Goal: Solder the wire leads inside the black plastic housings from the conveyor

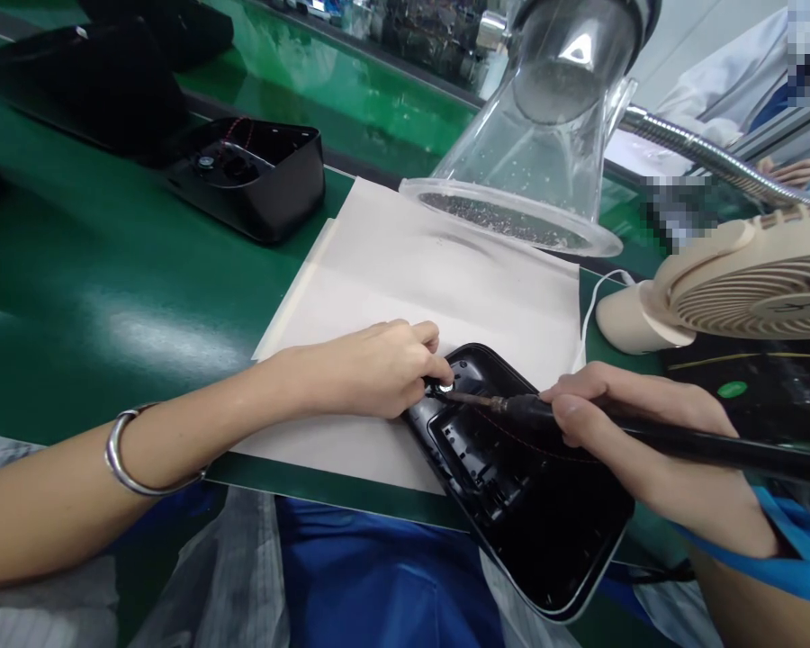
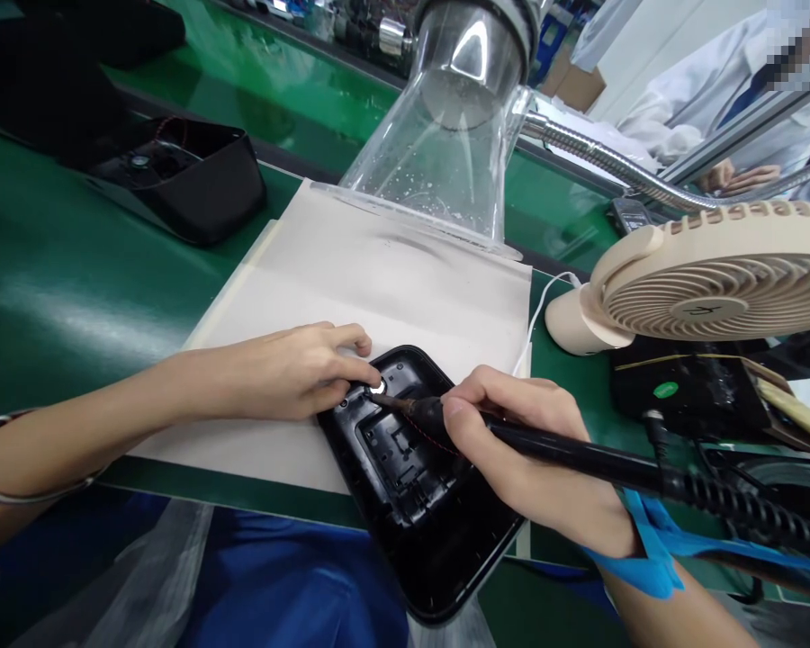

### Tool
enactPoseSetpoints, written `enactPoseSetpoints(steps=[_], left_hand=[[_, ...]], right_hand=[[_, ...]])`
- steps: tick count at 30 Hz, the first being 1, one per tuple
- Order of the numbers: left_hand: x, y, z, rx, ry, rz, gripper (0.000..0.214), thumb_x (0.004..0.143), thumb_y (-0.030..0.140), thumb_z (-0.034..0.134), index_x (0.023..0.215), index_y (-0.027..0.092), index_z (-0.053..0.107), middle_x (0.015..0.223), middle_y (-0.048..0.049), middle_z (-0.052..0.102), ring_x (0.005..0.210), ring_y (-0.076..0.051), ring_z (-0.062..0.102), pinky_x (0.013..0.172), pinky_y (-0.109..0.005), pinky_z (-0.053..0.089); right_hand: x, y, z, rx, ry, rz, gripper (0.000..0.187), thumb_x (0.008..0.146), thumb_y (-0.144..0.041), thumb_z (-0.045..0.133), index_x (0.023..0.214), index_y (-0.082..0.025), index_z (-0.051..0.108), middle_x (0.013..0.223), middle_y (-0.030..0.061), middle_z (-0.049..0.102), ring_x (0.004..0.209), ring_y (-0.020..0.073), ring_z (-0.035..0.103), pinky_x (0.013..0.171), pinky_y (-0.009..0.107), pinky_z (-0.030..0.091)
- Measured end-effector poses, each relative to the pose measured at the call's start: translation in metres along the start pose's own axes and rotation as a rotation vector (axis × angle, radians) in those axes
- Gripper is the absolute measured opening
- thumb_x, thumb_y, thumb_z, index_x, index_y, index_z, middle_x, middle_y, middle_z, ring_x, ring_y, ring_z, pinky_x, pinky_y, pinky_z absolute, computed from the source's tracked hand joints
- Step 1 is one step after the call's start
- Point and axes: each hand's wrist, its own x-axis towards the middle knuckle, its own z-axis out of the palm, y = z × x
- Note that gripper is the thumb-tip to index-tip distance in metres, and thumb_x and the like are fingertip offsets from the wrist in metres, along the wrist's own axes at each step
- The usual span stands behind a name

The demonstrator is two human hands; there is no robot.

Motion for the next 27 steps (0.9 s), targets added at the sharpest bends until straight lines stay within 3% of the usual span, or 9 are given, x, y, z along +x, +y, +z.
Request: enactPoseSetpoints(steps=[15, 22, 27], left_hand=[[-0.0023, -0.0033, 0.002, 0.0, 0.041, 0.029, 0.039, 0.079, 0.006, 0.044, 0.106, 0.022, 0.067, 0.098, -0.0073, 0.057, 0.072, -0.014, 0.056, 0.072, -0.027, 0.046], [-0.0017, -0.0042, 0.0018, -0.011, 0.036, 0.025, 0.039, 0.078, 0.006, 0.045, 0.105, 0.022, 0.066, 0.102, -0.008, 0.057, 0.072, -0.013, 0.057, 0.073, -0.027, 0.046], [-0.0024, -0.0039, 0.004, -0.074, 0.064, 0.048, 0.04, 0.079, 0.005, 0.043, 0.108, 0.021, 0.065, 0.107, -0.0069, 0.059, 0.081, -0.015, 0.06, 0.076, -0.026, 0.047]], right_hand=[[0.0003, 0.002, -0.004, -0.004, -0.078, 0.145, 0.028, 0.085, -0.029, 0.05, 0.058, -0.022, 0.051, 0.051, -0.0035, 0.05, 0.047, 0.0098, 0.044, 0.041, 0.02, 0.035], [0.0031, 0.0048, -0.0023, 0.045, -0.048, 0.207, 0.028, 0.08, -0.031, 0.052, 0.054, -0.021, 0.051, 0.05, -0.002, 0.051, 0.046, 0.0102, 0.043, 0.038, 0.02, 0.032], [-0.0011, 0.0059, -0.0057, 0.116, -0.041, 0.24, 0.026, 0.081, -0.033, 0.059, 0.058, -0.021, 0.059, 0.052, -0.0016, 0.055, 0.047, 0.0099, 0.047, 0.039, 0.019, 0.035]])
